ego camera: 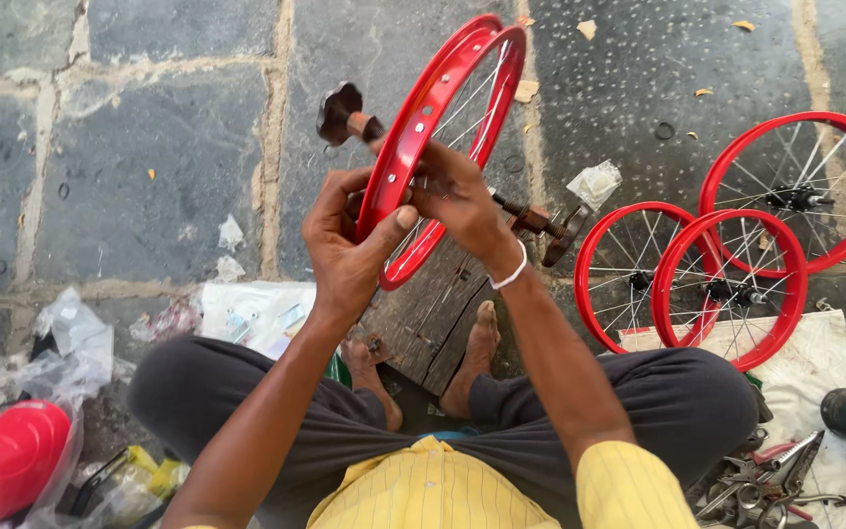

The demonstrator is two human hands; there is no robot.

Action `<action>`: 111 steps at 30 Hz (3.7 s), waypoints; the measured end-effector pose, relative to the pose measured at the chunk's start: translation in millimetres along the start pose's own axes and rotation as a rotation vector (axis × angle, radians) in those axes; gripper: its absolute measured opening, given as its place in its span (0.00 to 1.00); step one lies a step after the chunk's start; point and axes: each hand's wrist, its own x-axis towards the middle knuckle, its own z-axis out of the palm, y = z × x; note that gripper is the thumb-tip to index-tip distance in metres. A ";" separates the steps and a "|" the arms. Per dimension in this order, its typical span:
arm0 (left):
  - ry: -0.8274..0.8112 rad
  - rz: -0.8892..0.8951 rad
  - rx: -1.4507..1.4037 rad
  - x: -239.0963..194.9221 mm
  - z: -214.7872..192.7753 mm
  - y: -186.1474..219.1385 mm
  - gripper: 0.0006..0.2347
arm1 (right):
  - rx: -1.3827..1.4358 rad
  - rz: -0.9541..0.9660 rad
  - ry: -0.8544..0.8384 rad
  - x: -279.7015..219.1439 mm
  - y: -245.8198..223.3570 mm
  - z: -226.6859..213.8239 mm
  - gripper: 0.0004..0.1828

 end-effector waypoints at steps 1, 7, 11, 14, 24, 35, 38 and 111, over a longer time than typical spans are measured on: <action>0.006 0.007 -0.006 -4.2 -1.3 1.5 0.21 | -0.319 -0.107 0.098 0.5 3.7 4.9 0.27; -0.039 0.011 0.212 14.4 -8.2 7.5 0.20 | -1.041 -0.525 0.581 -2.6 16.5 50.2 0.17; -0.178 0.000 0.070 15.5 -15.4 8.5 0.18 | -0.906 -0.508 0.504 -16.9 16.7 47.9 0.12; -0.132 -0.036 0.074 16.9 -6.6 8.4 0.17 | -0.761 -0.427 0.311 -14.4 9.1 14.6 0.17; -0.035 0.022 0.198 20.0 -6.6 14.9 0.22 | -0.851 -0.563 0.533 -1.7 30.6 40.7 0.14; -0.042 -0.026 0.168 20.3 -6.5 8.6 0.21 | -0.972 -0.419 0.640 -6.1 31.4 51.1 0.17; -0.135 0.041 0.208 22.1 -9.2 12.4 0.19 | -0.892 -0.462 0.629 -17.8 39.3 56.2 0.16; 0.060 -0.416 0.527 -90.5 -31.8 -89.8 0.17 | -1.611 0.119 0.278 -134.0 174.7 -45.4 0.16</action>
